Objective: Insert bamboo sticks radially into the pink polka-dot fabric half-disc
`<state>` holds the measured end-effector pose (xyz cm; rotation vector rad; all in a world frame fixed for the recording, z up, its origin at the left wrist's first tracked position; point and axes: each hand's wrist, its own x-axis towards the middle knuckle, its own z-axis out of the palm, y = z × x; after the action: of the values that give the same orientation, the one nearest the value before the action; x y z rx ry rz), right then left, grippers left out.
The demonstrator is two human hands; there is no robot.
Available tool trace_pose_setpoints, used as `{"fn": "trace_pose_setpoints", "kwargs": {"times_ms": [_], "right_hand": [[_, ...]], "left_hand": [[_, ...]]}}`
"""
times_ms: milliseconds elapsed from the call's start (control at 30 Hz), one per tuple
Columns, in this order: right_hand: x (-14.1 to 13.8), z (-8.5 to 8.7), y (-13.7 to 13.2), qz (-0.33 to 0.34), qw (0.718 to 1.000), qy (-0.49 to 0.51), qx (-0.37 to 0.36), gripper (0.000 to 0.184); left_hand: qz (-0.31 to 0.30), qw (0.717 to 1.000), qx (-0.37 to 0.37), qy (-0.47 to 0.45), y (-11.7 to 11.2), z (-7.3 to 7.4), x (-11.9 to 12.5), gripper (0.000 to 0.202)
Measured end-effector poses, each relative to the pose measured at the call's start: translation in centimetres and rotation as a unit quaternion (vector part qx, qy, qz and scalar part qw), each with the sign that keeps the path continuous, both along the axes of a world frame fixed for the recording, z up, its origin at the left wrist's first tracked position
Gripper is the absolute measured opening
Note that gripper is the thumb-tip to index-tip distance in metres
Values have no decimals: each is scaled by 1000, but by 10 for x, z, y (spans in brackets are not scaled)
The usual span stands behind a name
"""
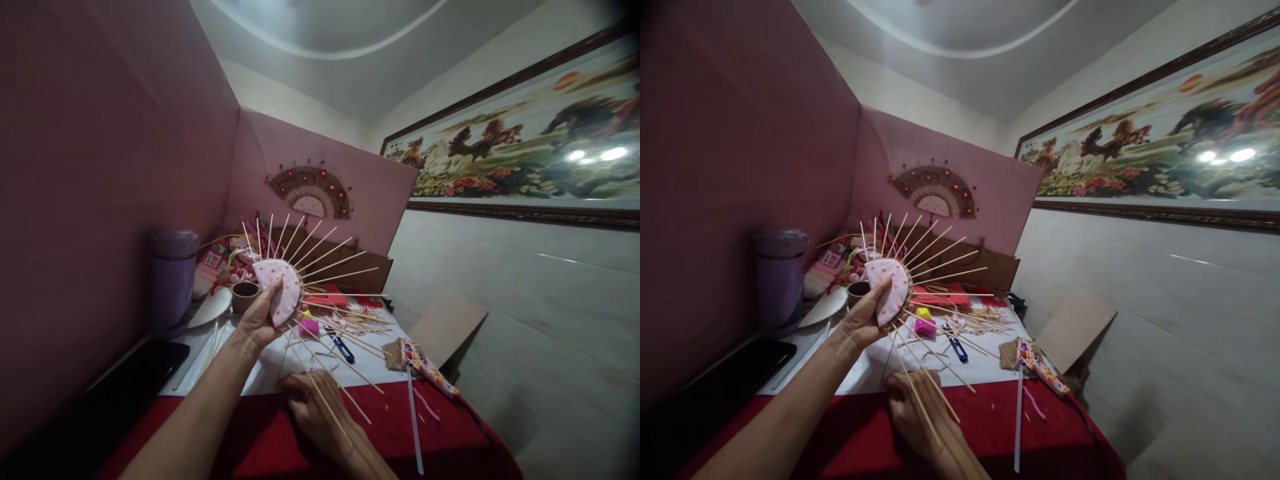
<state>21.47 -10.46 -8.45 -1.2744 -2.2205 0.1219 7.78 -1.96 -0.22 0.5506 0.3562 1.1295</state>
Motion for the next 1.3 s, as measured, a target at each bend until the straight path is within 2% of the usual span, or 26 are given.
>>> {"fn": "trace_pose_setpoints", "kwargs": {"times_ms": [133,300,467,633,767,900,1000,1133,1300], "right_hand": [[8,-4,-4,-6,1000,27,-12,26],[29,-9,-12,-17,993,112,10,27],[56,4,-20,-40,968,242,-44,18],[75,13,-31,-87,941,326,-29,22],[78,17,-41,-109,926,361,-11,24],[71,23,-51,-112,934,340,5,25],[66,28,-54,-126,943,303,51,24],[65,35,-52,-151,941,287,93,24],[68,34,-50,-141,954,248,94,25]], "left_hand": [[30,1000,1,3,0,1,0,19],[102,994,-14,-24,3,3,0,17],[111,992,-23,-45,4,3,-4,16],[141,988,-25,-52,7,0,-5,13],[155,987,-7,-51,9,-1,-4,10],[172,984,-13,-44,8,0,-2,10],[172,984,-10,-45,7,1,-1,9],[171,985,3,-39,8,2,-2,9],[162,986,4,-46,12,0,-6,13]]}}
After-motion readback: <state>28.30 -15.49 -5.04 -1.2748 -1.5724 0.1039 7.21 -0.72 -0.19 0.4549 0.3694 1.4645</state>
